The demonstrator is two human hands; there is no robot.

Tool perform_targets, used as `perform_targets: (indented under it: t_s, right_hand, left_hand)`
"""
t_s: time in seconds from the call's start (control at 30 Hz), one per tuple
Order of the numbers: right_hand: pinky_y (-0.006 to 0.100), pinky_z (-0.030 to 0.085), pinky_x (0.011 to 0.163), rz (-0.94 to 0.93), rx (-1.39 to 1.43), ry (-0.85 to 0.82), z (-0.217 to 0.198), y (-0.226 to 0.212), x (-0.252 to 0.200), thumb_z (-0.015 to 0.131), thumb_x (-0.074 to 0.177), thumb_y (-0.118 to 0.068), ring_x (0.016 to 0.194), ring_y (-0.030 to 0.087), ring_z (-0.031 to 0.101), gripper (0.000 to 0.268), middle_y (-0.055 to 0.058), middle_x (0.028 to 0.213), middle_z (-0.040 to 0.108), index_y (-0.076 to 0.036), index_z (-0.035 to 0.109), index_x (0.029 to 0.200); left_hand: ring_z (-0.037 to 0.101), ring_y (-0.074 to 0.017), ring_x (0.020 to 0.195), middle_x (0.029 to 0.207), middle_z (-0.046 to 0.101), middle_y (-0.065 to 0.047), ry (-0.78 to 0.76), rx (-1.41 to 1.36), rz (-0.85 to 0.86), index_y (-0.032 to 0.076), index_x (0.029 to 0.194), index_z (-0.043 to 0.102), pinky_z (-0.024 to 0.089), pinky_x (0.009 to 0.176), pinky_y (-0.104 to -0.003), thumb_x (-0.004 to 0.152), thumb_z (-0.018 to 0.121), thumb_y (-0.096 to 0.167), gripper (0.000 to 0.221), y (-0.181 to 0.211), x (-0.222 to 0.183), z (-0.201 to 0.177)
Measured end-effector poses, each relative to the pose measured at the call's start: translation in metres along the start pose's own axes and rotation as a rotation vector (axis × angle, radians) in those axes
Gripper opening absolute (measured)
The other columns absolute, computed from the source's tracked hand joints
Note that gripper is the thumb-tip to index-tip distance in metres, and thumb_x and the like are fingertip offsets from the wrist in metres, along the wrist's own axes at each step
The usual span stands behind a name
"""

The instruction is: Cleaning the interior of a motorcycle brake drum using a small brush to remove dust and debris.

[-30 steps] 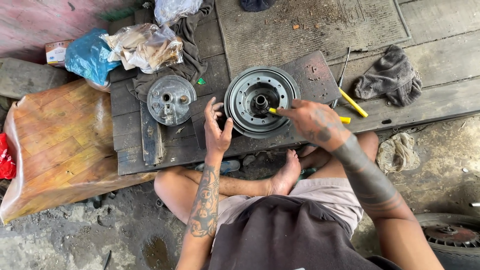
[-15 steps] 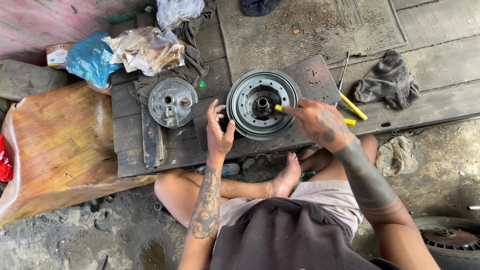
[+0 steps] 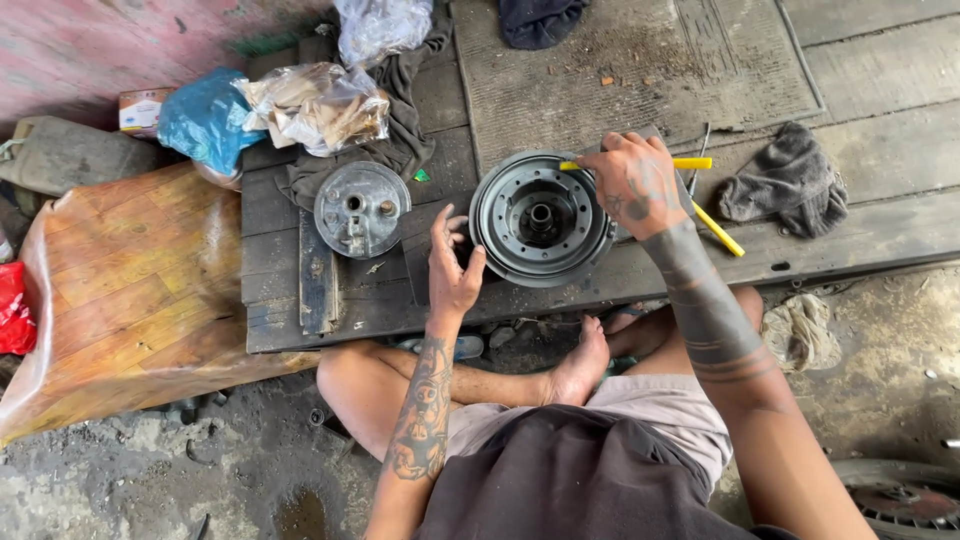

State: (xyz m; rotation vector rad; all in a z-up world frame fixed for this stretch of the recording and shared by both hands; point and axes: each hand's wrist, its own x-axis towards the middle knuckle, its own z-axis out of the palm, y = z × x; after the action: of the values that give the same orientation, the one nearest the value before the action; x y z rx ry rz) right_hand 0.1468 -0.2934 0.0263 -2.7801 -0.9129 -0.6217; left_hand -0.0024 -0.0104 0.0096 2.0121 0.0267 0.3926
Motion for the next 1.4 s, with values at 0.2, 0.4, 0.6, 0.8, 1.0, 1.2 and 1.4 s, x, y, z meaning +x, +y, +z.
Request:
perform_targets:
  t_s: [0.2, 0.4, 0.6, 0.8, 1.0, 1.2, 1.4]
  right_hand:
    - [0.034, 0.052, 0.07, 0.025, 0.043, -0.138, 0.027, -0.003, 0.012, 0.066, 0.073, -0.024, 0.078, 0.022, 0.067, 0.015, -0.004, 0.083, 0.063, -0.034, 0.073, 0.081]
    - [0.034, 0.052, 0.068, 0.105, -0.03, -0.195, 0.055, -0.019, 0.033, 0.072, 0.066, -0.028, 0.078, 0.021, 0.068, 0.016, -0.003, 0.085, 0.065, -0.032, 0.077, 0.081]
    - [0.037, 0.046, 0.084, -0.133, 0.151, -0.219, 0.052, -0.048, 0.074, 0.068, 0.07, -0.018, 0.088, 0.024, 0.069, 0.027, -0.005, 0.084, 0.068, -0.036, 0.079, 0.086]
    - [0.038, 0.043, 0.095, -0.241, 0.23, -0.276, 0.039, -0.042, 0.075, 0.068, 0.079, -0.017, 0.1, 0.023, 0.069, 0.029, -0.004, 0.094, 0.071, -0.039, 0.079, 0.093]
    - [0.04, 0.056, 0.08, 0.057, 0.186, -0.339, 0.009, -0.011, 0.012, 0.062, 0.093, -0.023, 0.093, 0.028, 0.071, 0.023, 0.002, 0.095, 0.066, -0.036, 0.078, 0.103]
    - [0.038, 0.058, 0.073, 0.284, 0.02, -0.539, -0.083, -0.063, -0.039, 0.048, 0.102, -0.014, 0.08, 0.023, 0.071, 0.031, 0.006, 0.095, 0.068, -0.024, 0.073, 0.117]
    - [0.04, 0.062, 0.054, 0.209, -0.18, -0.46, -0.084, -0.126, -0.089, 0.051, 0.09, -0.009, 0.068, 0.025, 0.075, 0.048, 0.009, 0.096, 0.068, 0.0, 0.061, 0.136]
  left_hand:
    - [0.06, -0.038, 0.102, 0.131, 0.06, -0.022, -0.02, -0.003, -0.003, 0.009, 0.154, 0.032, 0.046, 0.09, -0.052, 0.091, 0.062, 0.02, 0.071, 0.003, -0.003, 0.001]
    - [0.06, -0.0418, 0.101, 0.13, 0.06, -0.025, -0.012, -0.002, -0.009, 0.006, 0.154, 0.031, 0.047, 0.09, -0.055, 0.09, 0.062, 0.018, 0.072, 0.009, -0.001, -0.001]
    - [0.059, -0.041, 0.102, 0.13, 0.059, -0.025, -0.026, -0.002, -0.002, 0.006, 0.154, 0.03, 0.047, 0.089, -0.055, 0.09, 0.061, 0.019, 0.072, 0.009, -0.002, 0.0]
    - [0.06, -0.0389, 0.101, 0.129, 0.06, -0.023, -0.011, 0.006, -0.006, 0.008, 0.154, 0.03, 0.048, 0.088, -0.053, 0.089, 0.062, 0.018, 0.073, 0.007, -0.001, 0.0]
    - [0.06, -0.0398, 0.102, 0.13, 0.06, -0.023, -0.029, 0.011, -0.015, 0.007, 0.154, 0.03, 0.047, 0.089, -0.054, 0.09, 0.062, 0.018, 0.072, 0.008, -0.003, -0.001]
    - [0.059, -0.0422, 0.105, 0.133, 0.058, -0.025, -0.05, -0.012, -0.026, 0.006, 0.156, 0.028, 0.046, 0.091, -0.057, 0.093, 0.06, 0.019, 0.072, 0.009, -0.001, -0.002]
    - [0.059, -0.043, 0.105, 0.133, 0.058, -0.025, -0.044, -0.004, -0.024, 0.007, 0.156, 0.028, 0.047, 0.091, -0.057, 0.091, 0.06, 0.018, 0.073, 0.009, -0.002, -0.001]
